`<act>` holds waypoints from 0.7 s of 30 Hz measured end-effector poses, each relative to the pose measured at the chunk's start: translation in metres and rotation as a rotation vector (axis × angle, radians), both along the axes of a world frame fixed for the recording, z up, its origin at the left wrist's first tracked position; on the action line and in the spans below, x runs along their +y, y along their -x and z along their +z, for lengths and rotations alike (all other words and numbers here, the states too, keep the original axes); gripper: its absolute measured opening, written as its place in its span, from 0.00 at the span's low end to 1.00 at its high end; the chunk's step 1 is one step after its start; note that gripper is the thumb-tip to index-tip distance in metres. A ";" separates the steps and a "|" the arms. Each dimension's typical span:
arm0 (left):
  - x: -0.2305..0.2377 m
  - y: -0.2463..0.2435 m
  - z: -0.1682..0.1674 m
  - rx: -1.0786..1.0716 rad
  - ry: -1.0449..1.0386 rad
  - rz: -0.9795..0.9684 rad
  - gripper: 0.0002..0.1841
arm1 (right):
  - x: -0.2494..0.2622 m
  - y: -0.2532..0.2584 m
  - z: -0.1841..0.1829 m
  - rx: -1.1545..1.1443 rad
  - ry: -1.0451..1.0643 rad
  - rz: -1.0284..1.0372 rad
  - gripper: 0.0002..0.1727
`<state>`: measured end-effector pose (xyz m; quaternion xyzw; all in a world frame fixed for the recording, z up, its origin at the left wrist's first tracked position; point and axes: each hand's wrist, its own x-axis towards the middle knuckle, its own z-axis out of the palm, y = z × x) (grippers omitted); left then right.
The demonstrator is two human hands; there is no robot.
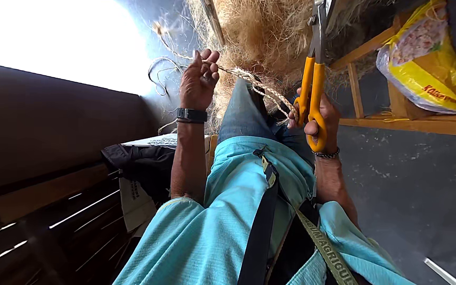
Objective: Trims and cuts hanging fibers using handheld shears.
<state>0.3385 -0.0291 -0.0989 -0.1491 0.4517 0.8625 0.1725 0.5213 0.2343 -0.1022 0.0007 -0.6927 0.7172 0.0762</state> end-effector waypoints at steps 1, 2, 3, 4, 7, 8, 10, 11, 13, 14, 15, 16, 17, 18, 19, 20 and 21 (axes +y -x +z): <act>-0.004 -0.002 0.000 -0.001 0.046 -0.042 0.23 | 0.000 0.002 0.001 0.008 0.014 0.008 0.56; -0.006 -0.006 0.000 0.016 0.107 -0.129 0.25 | -0.001 0.004 0.001 0.014 0.029 0.017 0.55; -0.005 -0.012 -0.002 0.057 0.166 -0.231 0.26 | -0.002 0.007 0.001 0.017 0.045 0.024 0.54; -0.002 -0.020 -0.005 0.116 0.202 -0.338 0.24 | -0.002 0.011 0.000 0.024 0.074 0.026 0.54; 0.023 -0.049 -0.010 0.292 0.167 -0.577 0.22 | -0.004 0.024 -0.005 0.041 0.157 0.037 0.53; 0.033 -0.057 -0.014 0.341 0.105 -0.624 0.22 | -0.005 0.026 -0.005 0.038 0.152 0.043 0.54; 0.052 -0.068 -0.025 0.374 -0.044 -0.645 0.19 | -0.006 0.028 -0.004 0.035 0.122 0.053 0.55; 0.060 -0.071 -0.029 0.371 -0.103 -0.634 0.18 | -0.006 0.028 -0.002 0.031 0.112 0.062 0.56; 0.071 -0.077 -0.030 0.352 -0.166 -0.566 0.14 | -0.007 0.030 0.003 0.009 0.078 0.053 0.58; 0.075 -0.080 -0.028 0.346 -0.177 -0.522 0.11 | -0.007 0.030 0.006 0.001 0.046 0.046 0.58; 0.078 -0.082 -0.026 0.351 -0.181 -0.487 0.07 | -0.008 0.030 0.008 -0.002 -0.006 0.028 0.58; 0.079 -0.083 -0.023 0.363 -0.174 -0.466 0.03 | -0.009 0.031 0.010 -0.001 -0.077 0.010 0.58; 0.079 -0.083 -0.019 0.376 -0.164 -0.452 0.01 | -0.010 0.032 0.012 0.000 -0.128 -0.017 0.57; 0.078 -0.082 -0.016 0.388 -0.147 -0.442 0.02 | -0.012 0.032 0.015 -0.007 -0.143 -0.030 0.56; 0.077 -0.080 -0.013 0.398 -0.132 -0.430 0.02 | -0.013 0.032 0.016 -0.027 -0.153 -0.039 0.54; 0.075 -0.077 -0.010 0.400 -0.120 -0.414 0.03 | -0.013 0.032 0.016 -0.043 -0.134 -0.043 0.53; 0.072 -0.074 -0.007 0.377 -0.119 -0.393 0.04 | -0.011 0.032 0.015 -0.048 -0.094 -0.035 0.53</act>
